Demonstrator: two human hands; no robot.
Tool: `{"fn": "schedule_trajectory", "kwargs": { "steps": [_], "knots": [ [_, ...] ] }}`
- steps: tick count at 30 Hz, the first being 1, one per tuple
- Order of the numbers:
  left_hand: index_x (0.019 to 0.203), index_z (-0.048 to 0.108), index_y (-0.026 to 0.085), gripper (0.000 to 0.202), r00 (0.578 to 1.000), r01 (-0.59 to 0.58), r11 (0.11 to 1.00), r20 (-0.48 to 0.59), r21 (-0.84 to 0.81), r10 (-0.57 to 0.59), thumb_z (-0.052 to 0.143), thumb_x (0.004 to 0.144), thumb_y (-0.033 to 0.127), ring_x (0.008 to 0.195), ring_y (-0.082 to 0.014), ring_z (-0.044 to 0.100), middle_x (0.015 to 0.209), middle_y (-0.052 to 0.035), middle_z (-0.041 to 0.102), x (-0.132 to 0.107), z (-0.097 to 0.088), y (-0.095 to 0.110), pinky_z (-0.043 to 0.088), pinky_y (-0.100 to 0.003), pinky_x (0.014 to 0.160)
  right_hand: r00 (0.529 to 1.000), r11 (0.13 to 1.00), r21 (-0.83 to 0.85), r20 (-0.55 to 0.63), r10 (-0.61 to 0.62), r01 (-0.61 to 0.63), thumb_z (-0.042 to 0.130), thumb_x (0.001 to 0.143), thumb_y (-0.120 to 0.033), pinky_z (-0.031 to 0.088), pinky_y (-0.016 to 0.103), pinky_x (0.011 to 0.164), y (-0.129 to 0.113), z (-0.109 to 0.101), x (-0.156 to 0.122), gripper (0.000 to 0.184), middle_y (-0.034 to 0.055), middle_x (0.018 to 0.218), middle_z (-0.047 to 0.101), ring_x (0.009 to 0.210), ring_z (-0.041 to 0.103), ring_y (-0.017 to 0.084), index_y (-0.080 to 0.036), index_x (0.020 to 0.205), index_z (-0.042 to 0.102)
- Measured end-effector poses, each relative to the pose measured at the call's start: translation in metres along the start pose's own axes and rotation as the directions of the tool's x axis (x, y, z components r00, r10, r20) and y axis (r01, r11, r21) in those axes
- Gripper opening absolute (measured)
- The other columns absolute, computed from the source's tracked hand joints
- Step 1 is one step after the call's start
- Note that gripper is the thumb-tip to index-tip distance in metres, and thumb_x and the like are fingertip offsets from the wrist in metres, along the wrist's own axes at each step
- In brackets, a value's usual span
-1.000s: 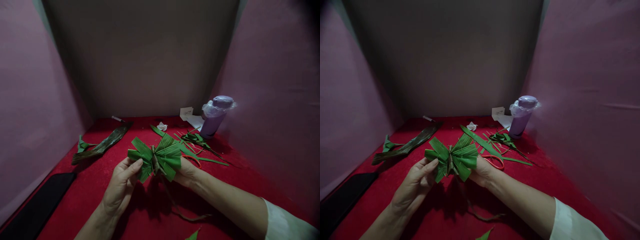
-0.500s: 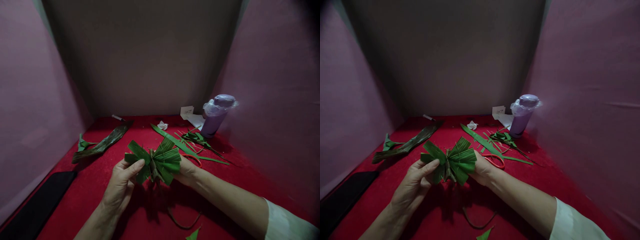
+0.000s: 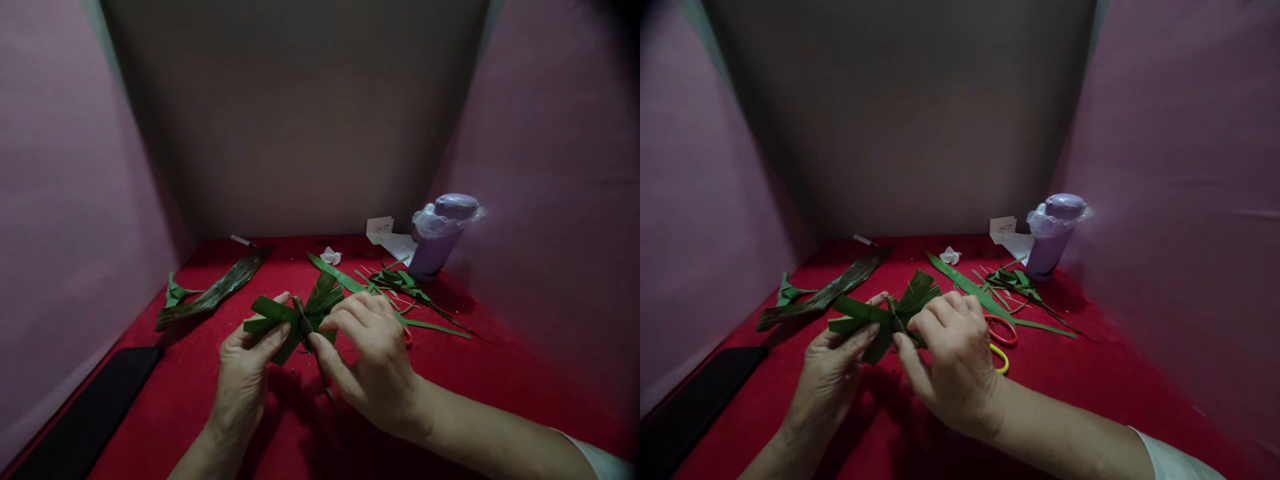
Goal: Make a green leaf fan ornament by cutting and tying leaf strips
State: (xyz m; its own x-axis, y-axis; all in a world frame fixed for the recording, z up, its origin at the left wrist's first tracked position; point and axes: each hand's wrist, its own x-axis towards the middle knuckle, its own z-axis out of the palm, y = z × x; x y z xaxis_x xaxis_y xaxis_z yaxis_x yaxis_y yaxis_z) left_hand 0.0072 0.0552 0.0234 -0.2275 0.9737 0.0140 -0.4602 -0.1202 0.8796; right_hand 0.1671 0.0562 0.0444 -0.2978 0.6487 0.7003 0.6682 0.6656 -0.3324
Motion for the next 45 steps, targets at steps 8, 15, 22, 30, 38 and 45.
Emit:
{"fn": "schedule_trajectory", "kwargs": {
  "steps": [8, 15, 22, 30, 38, 45],
  "knots": [
    [0.086, 0.073, 0.021, 0.028, 0.999, -0.03, 0.999, 0.02, -0.011, 0.03, 0.077, 0.059, 0.014, 0.085, -0.0162, 0.067, 0.088, -0.0026, 0.074, 0.001, 0.001, -0.003, 0.052, -0.025, 0.079, 0.995, 0.996, 0.027, 0.05, 0.084, -0.085, 0.058, 0.08, -0.028, 0.03, 0.035, 0.072, 0.005, 0.012, -0.002, 0.013, 0.0009, 0.076, 0.058, 0.077, 0.046, 0.018, -0.019, 0.073, 0.053],
    [0.086, 0.073, 0.019, 0.03, 0.998, 0.056, 0.997, 0.007, -0.054, -0.055, 0.077, 0.058, 0.012, 0.081, -0.0144, 0.067, 0.085, -0.0042, 0.075, -0.001, 0.004, 0.0, 0.052, -0.02, 0.074, 0.996, 0.992, 0.08, 0.009, 0.094, -0.094, 0.059, 0.078, -0.024, 0.03, 0.032, 0.069, 0.003, 0.013, -0.003, 0.012, 0.0001, 0.071, 0.057, 0.073, 0.046, 0.017, -0.019, 0.069, 0.052],
    [0.083, 0.073, 0.018, 0.03, 0.999, 0.034, 0.998, 0.011, -0.06, -0.033, 0.078, 0.054, 0.011, 0.08, -0.0135, 0.067, 0.083, -0.0032, 0.075, -0.001, 0.004, -0.002, 0.052, -0.019, 0.074, 0.993, 0.991, 0.094, -0.06, 0.105, -0.099, 0.059, 0.076, -0.019, 0.029, 0.032, 0.068, 0.004, 0.017, -0.005, 0.012, -0.0009, 0.069, 0.057, 0.07, 0.046, 0.016, -0.019, 0.067, 0.052],
    [0.08, 0.07, 0.017, 0.02, 0.997, 0.048, 0.998, 0.056, -0.051, -0.045, 0.074, 0.061, 0.011, 0.073, -0.0117, 0.065, 0.079, -0.0013, 0.073, -0.001, 0.002, -0.001, 0.051, -0.02, 0.071, 0.993, 0.991, 0.097, -0.063, 0.099, -0.093, 0.059, 0.076, -0.019, 0.028, 0.032, 0.068, 0.004, 0.021, -0.007, 0.013, -0.0017, 0.068, 0.057, 0.069, 0.045, 0.015, -0.019, 0.067, 0.05],
    [0.079, 0.069, 0.015, 0.019, 0.997, 0.079, 0.995, 0.028, -0.064, -0.077, 0.075, 0.062, 0.015, 0.072, -0.0123, 0.065, 0.08, -0.0026, 0.073, 0.002, 0.001, -0.001, 0.051, -0.02, 0.068, 0.995, 0.995, 0.066, -0.074, 0.074, -0.069, 0.058, 0.077, -0.02, 0.028, 0.032, 0.067, 0.0, 0.021, -0.007, 0.013, -0.0014, 0.066, 0.056, 0.068, 0.045, 0.015, -0.018, 0.067, 0.05],
    [0.081, 0.064, 0.015, 0.016, 0.994, 0.09, 0.994, 0.067, -0.069, -0.085, 0.07, 0.067, 0.014, 0.069, -0.0095, 0.06, 0.078, 0.0003, 0.067, 0.001, 0.0, 0.001, 0.049, -0.02, 0.066, 0.997, 0.998, 0.042, -0.059, 0.047, -0.044, 0.056, 0.08, -0.022, 0.029, 0.034, 0.069, -0.002, 0.025, -0.009, 0.011, 0.0003, 0.069, 0.057, 0.07, 0.046, 0.017, -0.018, 0.07, 0.052]
  ]
}}
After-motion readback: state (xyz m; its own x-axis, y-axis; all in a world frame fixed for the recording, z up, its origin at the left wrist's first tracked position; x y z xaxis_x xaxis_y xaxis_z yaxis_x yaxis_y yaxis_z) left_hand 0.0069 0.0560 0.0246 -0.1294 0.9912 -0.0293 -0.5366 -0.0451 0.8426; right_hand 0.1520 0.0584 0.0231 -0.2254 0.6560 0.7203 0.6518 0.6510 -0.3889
